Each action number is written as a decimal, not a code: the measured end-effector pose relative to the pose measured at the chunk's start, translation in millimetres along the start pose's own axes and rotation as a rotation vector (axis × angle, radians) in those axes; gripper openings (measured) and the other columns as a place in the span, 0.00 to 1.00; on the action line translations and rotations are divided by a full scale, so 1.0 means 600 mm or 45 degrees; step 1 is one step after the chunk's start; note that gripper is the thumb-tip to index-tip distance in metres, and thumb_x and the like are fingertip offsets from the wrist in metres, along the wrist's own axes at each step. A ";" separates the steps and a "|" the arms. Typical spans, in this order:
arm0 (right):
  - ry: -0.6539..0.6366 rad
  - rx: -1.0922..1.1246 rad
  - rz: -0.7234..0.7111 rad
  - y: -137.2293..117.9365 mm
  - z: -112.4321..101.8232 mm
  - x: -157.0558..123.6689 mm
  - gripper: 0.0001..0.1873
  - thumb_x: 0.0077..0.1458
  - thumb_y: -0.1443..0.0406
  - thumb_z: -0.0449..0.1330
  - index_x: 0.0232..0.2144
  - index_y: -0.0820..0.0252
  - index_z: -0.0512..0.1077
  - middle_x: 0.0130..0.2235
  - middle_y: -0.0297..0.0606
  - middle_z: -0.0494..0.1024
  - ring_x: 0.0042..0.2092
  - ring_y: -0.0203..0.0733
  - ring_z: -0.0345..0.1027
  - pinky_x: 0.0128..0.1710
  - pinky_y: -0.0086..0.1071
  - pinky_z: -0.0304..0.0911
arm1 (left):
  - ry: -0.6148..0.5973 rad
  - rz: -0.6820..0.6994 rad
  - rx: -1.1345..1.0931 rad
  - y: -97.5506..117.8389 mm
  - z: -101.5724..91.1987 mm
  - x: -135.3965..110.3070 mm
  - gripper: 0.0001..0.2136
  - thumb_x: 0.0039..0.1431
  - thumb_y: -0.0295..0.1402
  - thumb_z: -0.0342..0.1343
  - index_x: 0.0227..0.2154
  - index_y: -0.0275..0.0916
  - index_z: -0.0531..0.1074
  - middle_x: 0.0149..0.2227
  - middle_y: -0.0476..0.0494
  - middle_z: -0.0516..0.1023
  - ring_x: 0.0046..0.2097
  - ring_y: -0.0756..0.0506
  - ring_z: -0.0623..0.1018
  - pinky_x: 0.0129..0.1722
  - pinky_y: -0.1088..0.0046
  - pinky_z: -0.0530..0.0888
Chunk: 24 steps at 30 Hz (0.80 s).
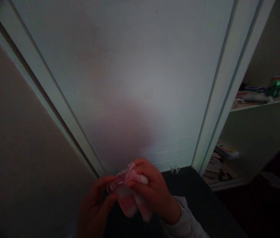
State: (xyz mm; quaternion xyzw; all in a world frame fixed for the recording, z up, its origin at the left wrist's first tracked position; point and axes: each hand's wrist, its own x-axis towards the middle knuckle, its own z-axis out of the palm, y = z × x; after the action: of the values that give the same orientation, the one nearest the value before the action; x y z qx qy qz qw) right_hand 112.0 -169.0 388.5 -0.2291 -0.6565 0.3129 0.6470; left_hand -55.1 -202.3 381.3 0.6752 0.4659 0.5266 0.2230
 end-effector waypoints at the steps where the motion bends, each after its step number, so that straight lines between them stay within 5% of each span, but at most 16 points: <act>1: 0.007 -0.012 -0.007 0.001 0.000 0.001 0.11 0.50 0.57 0.61 0.22 0.57 0.73 0.28 0.35 0.70 0.31 0.40 0.66 0.31 0.32 0.62 | -0.003 -0.008 -0.021 0.000 -0.001 -0.001 0.10 0.52 0.35 0.57 0.37 0.40 0.73 0.32 0.46 0.79 0.34 0.46 0.77 0.32 0.74 0.73; 7: 0.029 -0.083 -0.006 0.002 0.000 0.000 0.18 0.50 0.52 0.59 0.19 0.57 0.72 0.24 0.35 0.68 0.27 0.40 0.64 0.26 0.32 0.60 | -0.024 0.035 -0.143 0.003 0.003 0.001 0.10 0.53 0.39 0.56 0.37 0.40 0.72 0.29 0.47 0.78 0.30 0.47 0.75 0.30 0.76 0.71; 16: -0.181 -0.218 -0.049 0.004 -0.017 -0.002 0.10 0.57 0.59 0.55 0.32 0.54 0.75 0.29 0.36 0.73 0.31 0.40 0.66 0.30 0.31 0.61 | 0.042 -0.153 -0.221 0.020 0.018 0.018 0.17 0.58 0.48 0.47 0.30 0.39 0.70 0.22 0.51 0.72 0.24 0.50 0.70 0.23 0.79 0.66; 24: -0.065 -0.258 -0.067 0.021 -0.032 0.000 0.19 0.54 0.52 0.54 0.20 0.58 0.68 0.22 0.32 0.65 0.25 0.37 0.60 0.24 0.30 0.56 | -0.061 -0.310 -0.431 0.018 0.061 0.020 0.24 0.56 0.55 0.40 0.22 0.39 0.63 0.18 0.52 0.61 0.21 0.51 0.62 0.21 0.76 0.60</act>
State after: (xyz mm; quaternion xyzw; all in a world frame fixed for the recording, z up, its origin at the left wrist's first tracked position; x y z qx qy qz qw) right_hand 129.5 -157.9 379.0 -0.2680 -0.7068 0.2335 0.6117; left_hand -17.0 -190.0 383.0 0.5789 0.4436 0.5505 0.4063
